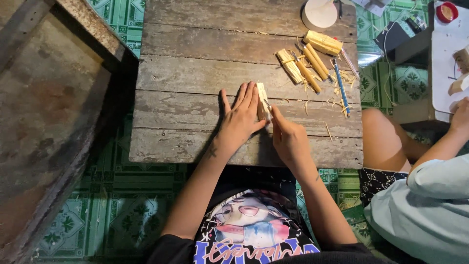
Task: Sanding and shaping small wooden components for a model using sandpaper and a small knife.
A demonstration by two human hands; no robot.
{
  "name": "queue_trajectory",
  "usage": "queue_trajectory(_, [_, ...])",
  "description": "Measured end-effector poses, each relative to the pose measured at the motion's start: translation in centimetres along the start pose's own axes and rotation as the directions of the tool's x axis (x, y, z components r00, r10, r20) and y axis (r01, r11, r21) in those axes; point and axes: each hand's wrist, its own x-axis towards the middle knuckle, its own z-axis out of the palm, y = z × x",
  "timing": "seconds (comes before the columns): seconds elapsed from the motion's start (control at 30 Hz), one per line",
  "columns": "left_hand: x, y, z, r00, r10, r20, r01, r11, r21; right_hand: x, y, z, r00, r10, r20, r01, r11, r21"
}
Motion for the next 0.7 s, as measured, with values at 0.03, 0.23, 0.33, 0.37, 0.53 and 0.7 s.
queue_trajectory(0.03, [0.0,0.0,0.0,1.0,0.001,0.004,-0.001,1.0,0.002,-0.1,0.0,0.0,1.0,0.004,-0.001,-0.004,1.0,0.003])
queue_trajectory(0.23, [0.0,0.2,-0.4,0.999,-0.002,0.037,0.003,1.0,-0.017,-0.4,0.1,0.2,0.998,0.028,0.06,-0.022,0.995,-0.097])
queue_trajectory(0.33, [0.0,0.1,-0.6,0.999,0.001,0.038,-0.002,1.0,0.014,-0.4,0.3,0.6,0.998,0.035,0.053,-0.027,0.991,-0.134])
queue_trajectory(0.37, [0.0,0.1,-0.7,0.999,0.001,0.041,-0.001,1.0,0.007,-0.4,0.3,0.6,0.996,0.045,0.071,-0.034,0.988,-0.15])
queue_trajectory(0.53, [0.0,0.0,-0.5,0.998,0.006,0.063,-0.005,1.0,-0.011,-0.4,0.6,1.0,0.988,0.075,0.132,-0.041,0.969,-0.242])
queue_trajectory(0.7, [0.1,0.2,-1.0,0.995,-0.001,0.097,-0.002,1.0,0.028,-0.2,0.7,1.4,0.976,0.091,0.197,-0.011,0.927,-0.375])
